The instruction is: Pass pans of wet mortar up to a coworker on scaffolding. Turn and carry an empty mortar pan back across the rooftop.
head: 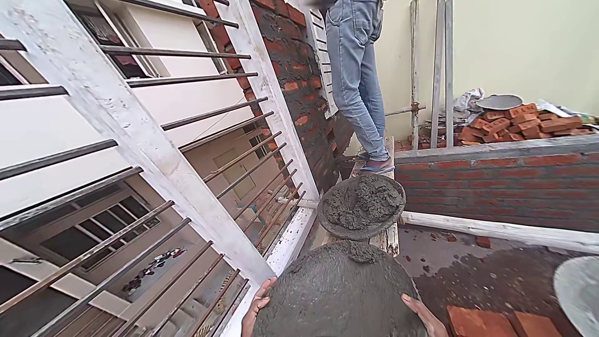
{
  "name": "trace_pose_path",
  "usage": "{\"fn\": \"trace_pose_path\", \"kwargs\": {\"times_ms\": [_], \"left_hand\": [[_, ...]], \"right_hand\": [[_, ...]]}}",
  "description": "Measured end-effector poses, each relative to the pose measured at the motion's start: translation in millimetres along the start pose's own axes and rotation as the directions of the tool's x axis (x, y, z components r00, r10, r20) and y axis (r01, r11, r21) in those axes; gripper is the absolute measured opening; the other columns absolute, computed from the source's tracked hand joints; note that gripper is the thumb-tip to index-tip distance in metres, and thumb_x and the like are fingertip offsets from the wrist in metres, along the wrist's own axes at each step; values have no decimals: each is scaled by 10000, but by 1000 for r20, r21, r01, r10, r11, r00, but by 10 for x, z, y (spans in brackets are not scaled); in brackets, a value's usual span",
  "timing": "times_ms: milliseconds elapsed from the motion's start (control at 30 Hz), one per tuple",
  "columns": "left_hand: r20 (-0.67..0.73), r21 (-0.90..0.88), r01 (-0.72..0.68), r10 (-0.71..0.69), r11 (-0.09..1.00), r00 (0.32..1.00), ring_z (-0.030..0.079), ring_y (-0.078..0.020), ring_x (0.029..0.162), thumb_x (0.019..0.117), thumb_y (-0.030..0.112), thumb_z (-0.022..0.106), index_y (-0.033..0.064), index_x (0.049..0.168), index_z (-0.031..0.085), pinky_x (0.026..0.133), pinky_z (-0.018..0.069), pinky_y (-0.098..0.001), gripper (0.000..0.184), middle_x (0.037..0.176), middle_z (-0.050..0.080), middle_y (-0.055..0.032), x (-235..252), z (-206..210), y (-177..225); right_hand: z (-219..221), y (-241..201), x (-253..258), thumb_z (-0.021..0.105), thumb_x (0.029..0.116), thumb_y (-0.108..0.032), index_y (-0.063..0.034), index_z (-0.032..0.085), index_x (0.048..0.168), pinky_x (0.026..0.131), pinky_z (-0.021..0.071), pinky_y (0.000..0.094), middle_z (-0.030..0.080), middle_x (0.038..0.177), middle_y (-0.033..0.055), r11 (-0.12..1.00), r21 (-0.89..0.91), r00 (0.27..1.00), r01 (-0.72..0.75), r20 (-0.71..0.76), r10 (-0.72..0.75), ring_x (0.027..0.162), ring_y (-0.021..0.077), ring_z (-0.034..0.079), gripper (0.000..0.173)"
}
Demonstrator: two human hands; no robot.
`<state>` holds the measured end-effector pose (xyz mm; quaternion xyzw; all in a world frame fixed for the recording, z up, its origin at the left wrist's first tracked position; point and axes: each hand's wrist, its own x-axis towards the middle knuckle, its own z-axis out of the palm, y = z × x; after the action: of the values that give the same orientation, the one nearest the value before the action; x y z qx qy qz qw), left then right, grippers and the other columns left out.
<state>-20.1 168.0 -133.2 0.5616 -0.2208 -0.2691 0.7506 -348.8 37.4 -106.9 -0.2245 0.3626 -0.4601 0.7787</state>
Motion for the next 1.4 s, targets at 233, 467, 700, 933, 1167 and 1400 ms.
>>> {"fn": "trace_pose_path", "kwargs": {"times_ms": [233, 467, 700, 933, 1167, 1400], "left_hand": [[-7, 9, -3, 3, 1000, 1000, 652, -95, 1155, 971, 53, 294, -56, 1391, 452, 965, 538, -308, 462, 1304, 670, -77, -8, 14, 14], [-18, 18, 9, -9, 1000, 1000, 650, -97, 1142, 978, 54, 291, -65, 1398, 433, 959, 536, -305, 459, 1302, 660, -89, -20, 27, 28], [-3, 8, 27, -27, 1000, 1000, 637, -92, 1148, 982, 49, 280, -77, 1430, 387, 970, 523, -300, 477, 1323, 635, -104, -35, 55, 51], [7, 10, 45, -45, 999, 999, 640, -94, 1150, 974, 55, 287, -70, 1440, 380, 966, 528, -301, 491, 1332, 633, -104, 2, 18, 32], [-11, 14, 38, -38, 999, 999, 648, -93, 1147, 979, 48, 282, -79, 1429, 399, 968, 528, -299, 482, 1327, 647, -107, 0, 25, 20], [46, 68, 29, -32, 997, 998, 627, -87, 1195, 983, 54, 284, -64, 1441, 401, 995, 516, -289, 487, 1370, 627, -90, 29, -47, 36]], "right_hand": [[4, -12, -6, 395, 1033, -136, -84, 588, 1090, 799, 604, 271, 717, 900, -7, 1000, -3, 1000, -5, 1, 5, 848, 54, 705, 208], [11, -3, -3, 401, 1044, -135, -89, 596, 1075, 799, 603, 264, 717, 892, -14, 1000, -9, 1000, -1, -8, 1, 841, 50, 704, 203], [5, -1, 8, 388, 1048, -142, -95, 603, 1060, 809, 601, 275, 717, 895, -14, 1000, -7, 1000, 1, -7, -1, 857, 54, 704, 220], [9, -8, 17, 389, 1045, -142, -98, 611, 1050, 807, 600, 274, 720, 896, -14, 1000, -10, 1000, 2, -8, -2, 855, 55, 704, 227], [10, -8, 12, 392, 1043, -136, -97, 613, 1050, 805, 599, 270, 715, 898, -17, 1000, -18, 1000, 12, -15, -12, 855, 50, 701, 224], [73, -41, -40, 427, 1046, -157, -67, 632, 1090, 769, 611, 293, 726, 921, 42, 1000, -5, 997, -31, -77, 30, 852, 100, 717, 228]]}}
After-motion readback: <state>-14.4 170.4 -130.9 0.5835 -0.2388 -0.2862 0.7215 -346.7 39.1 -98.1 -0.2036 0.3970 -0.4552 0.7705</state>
